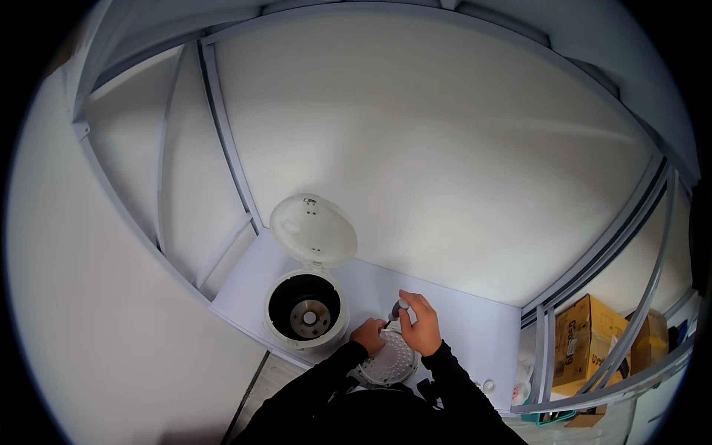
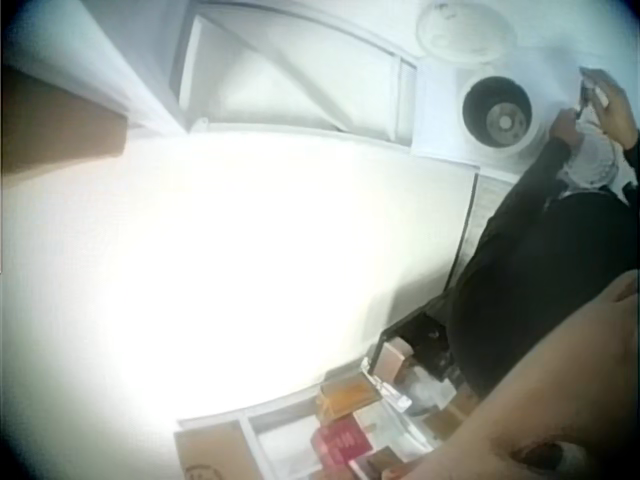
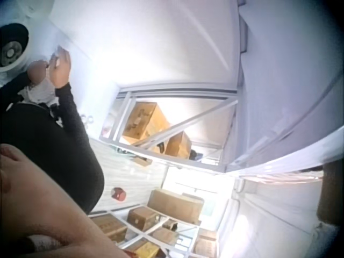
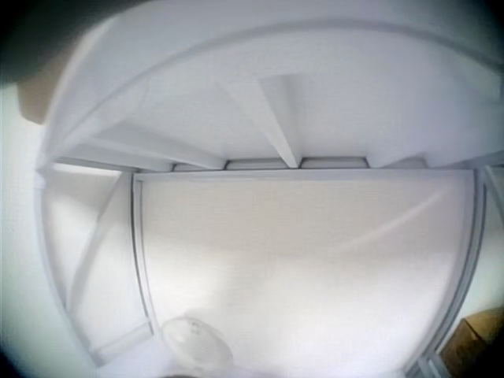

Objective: The person uses a screwdriver to remove screws from a white plastic lid, then places small white plastic pieces into a rice cooker pot. The person reattaches the lid and tightens the screws.

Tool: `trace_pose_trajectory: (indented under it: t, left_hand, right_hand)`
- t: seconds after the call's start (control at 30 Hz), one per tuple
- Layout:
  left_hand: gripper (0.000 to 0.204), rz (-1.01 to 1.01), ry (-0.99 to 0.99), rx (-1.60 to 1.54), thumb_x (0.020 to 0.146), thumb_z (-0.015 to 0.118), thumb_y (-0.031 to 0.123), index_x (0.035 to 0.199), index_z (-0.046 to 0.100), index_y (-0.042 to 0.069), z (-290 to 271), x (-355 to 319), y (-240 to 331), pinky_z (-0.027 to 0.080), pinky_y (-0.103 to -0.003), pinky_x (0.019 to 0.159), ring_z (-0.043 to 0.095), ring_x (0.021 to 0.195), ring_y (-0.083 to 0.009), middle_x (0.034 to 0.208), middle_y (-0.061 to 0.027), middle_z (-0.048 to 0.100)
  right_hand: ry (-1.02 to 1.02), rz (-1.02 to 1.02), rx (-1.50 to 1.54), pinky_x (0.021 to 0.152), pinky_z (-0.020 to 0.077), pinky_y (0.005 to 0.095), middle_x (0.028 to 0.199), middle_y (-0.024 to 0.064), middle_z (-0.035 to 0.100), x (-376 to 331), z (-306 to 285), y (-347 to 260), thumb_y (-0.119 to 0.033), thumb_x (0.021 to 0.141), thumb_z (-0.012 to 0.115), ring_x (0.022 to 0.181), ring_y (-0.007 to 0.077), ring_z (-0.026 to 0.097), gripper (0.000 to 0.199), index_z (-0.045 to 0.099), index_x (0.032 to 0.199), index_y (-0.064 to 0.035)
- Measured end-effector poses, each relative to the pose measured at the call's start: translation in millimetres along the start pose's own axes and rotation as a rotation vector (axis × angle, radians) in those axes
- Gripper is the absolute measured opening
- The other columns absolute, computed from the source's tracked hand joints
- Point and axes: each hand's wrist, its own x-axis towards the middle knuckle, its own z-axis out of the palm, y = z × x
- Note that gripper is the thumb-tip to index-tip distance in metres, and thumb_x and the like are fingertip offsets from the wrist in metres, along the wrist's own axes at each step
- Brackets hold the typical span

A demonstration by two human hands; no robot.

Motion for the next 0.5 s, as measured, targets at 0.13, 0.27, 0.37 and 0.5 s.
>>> trace_pose_trajectory:
  t: [0.13,0.27,0.37,0.5]
  left_hand:
    - [0.048,0.007,0.003,0.018,0.076,0.078,0.022,0.122,0.066,0.013,1,3,-3,0.053,-0.044,0.088,0.064,0.100,-0.0336,0.107,-0.0125,0.062]
    - [0.045,0.023,0.009,0.022,0.078,0.076,0.022,0.121,0.066,0.012,1,1,-3,0.053,-0.045,0.087,0.065,0.101,-0.0344,0.108,-0.0137,0.062]
    - [0.039,-0.016,-0.017,0.023,0.083,0.071,0.021,0.120,0.066,0.011,0,7,0,0.053,-0.046,0.088,0.065,0.103,-0.0357,0.110,-0.0154,0.062]
    - [0.031,-0.029,0.000,0.042,0.090,0.065,0.020,0.120,0.066,0.012,4,10,-7,0.053,-0.048,0.089,0.065,0.104,-0.0379,0.113,-0.0161,0.062]
  right_hand:
    - [0.011,-0.125,-0.079,0.088,0.0548,0.0415,0.110,0.0175,0.066,0,4,2,-0.002,0.085,0.073,0.100,0.0366,0.066,0.034,0.072,0.119,-0.0047]
    - [-0.125,-0.082,-0.089,0.094,0.0546,0.0437,0.123,0.0202,0.067,0,0,3,0.000,0.087,0.069,0.109,0.0397,0.066,0.041,0.068,0.127,-0.0051]
    - [-0.090,-0.080,-0.018,0.093,0.0544,0.0424,0.121,0.0187,0.065,0,4,5,-0.002,0.085,0.073,0.108,0.0379,0.064,0.041,0.070,0.126,-0.0067]
    - [-0.054,-0.161,-0.167,0.090,0.0546,0.0425,0.118,0.0178,0.063,5,9,-8,-0.002,0.084,0.073,0.106,0.0372,0.064,0.043,0.069,0.127,-0.0071]
